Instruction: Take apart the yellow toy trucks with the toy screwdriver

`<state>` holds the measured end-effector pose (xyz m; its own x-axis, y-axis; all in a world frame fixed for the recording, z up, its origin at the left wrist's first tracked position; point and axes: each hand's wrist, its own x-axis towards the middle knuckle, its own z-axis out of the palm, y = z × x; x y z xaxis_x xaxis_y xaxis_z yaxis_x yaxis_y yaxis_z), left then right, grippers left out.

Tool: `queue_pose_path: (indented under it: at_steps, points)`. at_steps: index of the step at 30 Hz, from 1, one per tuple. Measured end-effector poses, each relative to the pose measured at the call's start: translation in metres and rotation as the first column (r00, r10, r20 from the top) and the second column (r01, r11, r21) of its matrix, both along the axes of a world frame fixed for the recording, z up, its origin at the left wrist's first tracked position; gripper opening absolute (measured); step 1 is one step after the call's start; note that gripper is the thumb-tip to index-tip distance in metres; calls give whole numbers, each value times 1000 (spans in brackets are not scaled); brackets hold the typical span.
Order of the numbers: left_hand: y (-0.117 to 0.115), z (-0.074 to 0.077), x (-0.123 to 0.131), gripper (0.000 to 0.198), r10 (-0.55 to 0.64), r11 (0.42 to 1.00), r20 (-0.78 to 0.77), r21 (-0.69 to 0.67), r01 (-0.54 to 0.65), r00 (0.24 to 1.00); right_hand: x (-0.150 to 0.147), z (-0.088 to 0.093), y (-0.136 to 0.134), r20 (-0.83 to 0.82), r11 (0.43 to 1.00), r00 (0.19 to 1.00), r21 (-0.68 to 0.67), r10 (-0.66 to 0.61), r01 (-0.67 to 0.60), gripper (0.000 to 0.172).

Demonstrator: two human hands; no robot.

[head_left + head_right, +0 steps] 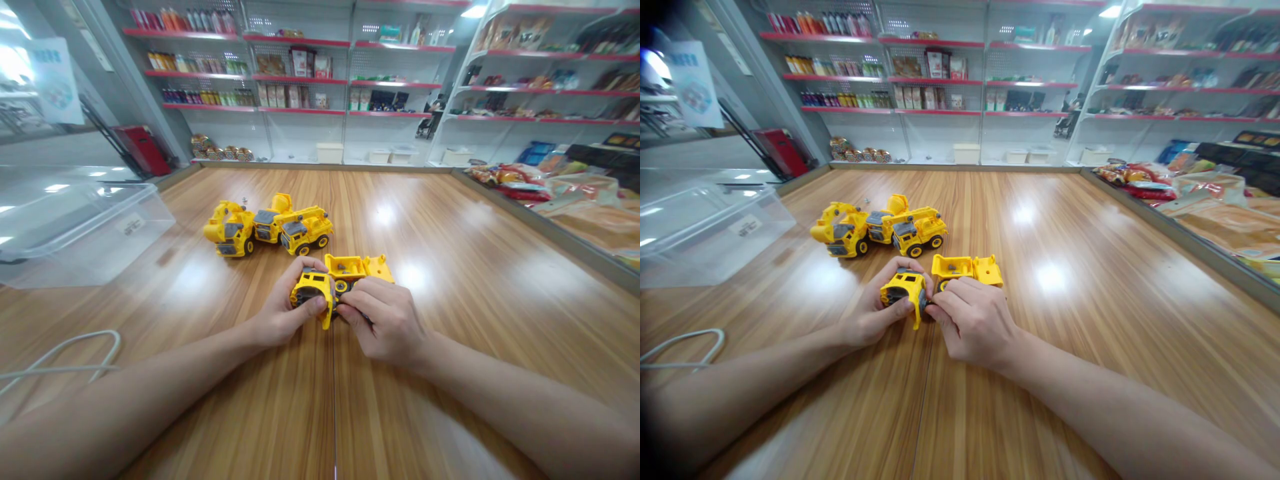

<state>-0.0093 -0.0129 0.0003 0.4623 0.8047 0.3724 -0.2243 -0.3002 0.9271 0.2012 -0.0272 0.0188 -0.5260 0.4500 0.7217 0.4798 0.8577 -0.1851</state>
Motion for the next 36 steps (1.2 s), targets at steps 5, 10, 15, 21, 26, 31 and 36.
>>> queue_pose_path:
  at_steps: [5, 10, 15, 21, 26, 31, 36]
  points:
    - [0, -1, 1, 38, -22, 1000, 14, -13, 22, 1000, 0, -2, 1, 11, 1000, 1000, 10, -2, 2, 12]
    - [-3, 3, 2, 37, -53, 998, 4, 20, 53, 999, 1, 2, -2, -22, 999, 1000, -38, 22, -23, 12]
    - [-4, 6, 1, 39, -70, 995, -11, 72, 71, 997, -1, 9, -8, 56, 978, 997, -203, 59, -46, 18]
    - [-2, 5, 0, 39, -46, 997, -25, 68, 48, 999, -2, 5, -6, 99, 996, 995, -92, 4, 5, 20]
    - [-1, 3, 0, 38, -24, 999, -22, 40, 25, 999, -2, 3, -5, 81, 999, 996, -27, -23, 25, 11]
    - [-2, 5, 1, 38, -29, 999, -21, 46, 30, 999, -2, 6, -7, 99, 995, 995, -94, -7, 16, 13]
    - [-1, 6, 0, 40, -15, 999, -34, 38, 16, 999, -2, 4, -6, 88, 997, 996, -71, -15, 22, 14]
